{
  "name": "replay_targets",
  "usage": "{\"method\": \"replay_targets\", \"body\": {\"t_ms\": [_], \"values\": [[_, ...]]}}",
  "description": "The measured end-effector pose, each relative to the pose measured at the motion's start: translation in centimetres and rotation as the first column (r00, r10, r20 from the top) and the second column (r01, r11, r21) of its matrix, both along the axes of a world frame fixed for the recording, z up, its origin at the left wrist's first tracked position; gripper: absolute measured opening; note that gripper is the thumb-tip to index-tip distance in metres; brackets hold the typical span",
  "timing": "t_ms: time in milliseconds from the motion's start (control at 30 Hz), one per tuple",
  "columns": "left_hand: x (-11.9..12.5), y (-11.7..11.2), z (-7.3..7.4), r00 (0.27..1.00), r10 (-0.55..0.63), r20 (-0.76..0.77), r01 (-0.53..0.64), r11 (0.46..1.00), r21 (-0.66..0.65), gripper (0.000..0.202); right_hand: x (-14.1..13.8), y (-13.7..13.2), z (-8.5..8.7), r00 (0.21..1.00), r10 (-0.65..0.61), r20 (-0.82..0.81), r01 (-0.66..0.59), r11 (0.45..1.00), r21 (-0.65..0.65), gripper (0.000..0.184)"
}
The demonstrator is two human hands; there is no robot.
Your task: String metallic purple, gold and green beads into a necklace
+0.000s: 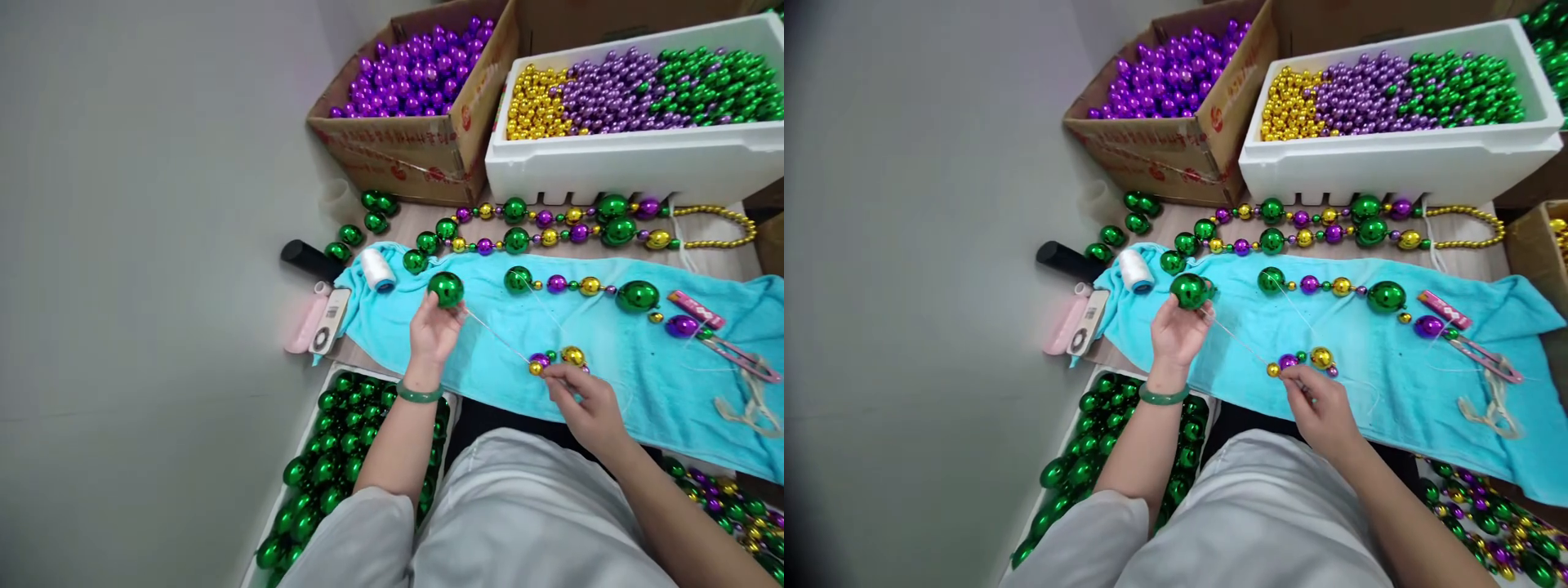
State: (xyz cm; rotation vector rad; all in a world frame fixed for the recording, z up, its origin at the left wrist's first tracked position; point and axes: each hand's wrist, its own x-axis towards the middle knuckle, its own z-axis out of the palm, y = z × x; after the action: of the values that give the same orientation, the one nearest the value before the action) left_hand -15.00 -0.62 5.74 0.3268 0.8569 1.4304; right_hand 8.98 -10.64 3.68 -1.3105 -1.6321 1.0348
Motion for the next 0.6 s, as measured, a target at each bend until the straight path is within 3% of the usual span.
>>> {"method": "replay_targets", "body": {"t_ms": [133,400,600], "values": [[0.4,-1.1,-0.4,0.982,-0.188,-0.027,0.189,0.982,0.019,0.056,1.0,0.3,0.7,0.998,-0.066,0.013,0.065,0.997,0.051,0.014],[0.9,-1.2,-0.7,0.980,-0.199,0.006,0.198,0.976,0.093,0.056,1.8,0.7,1.0,0.992,-0.122,0.038,0.120,0.992,0.047,0.015],[0.8,-1.2,-0.6,0.976,-0.217,0.029,0.214,0.973,0.087,0.055,1.9,0.6,1.2,0.994,-0.097,0.059,0.093,0.994,0.062,0.015]]}}
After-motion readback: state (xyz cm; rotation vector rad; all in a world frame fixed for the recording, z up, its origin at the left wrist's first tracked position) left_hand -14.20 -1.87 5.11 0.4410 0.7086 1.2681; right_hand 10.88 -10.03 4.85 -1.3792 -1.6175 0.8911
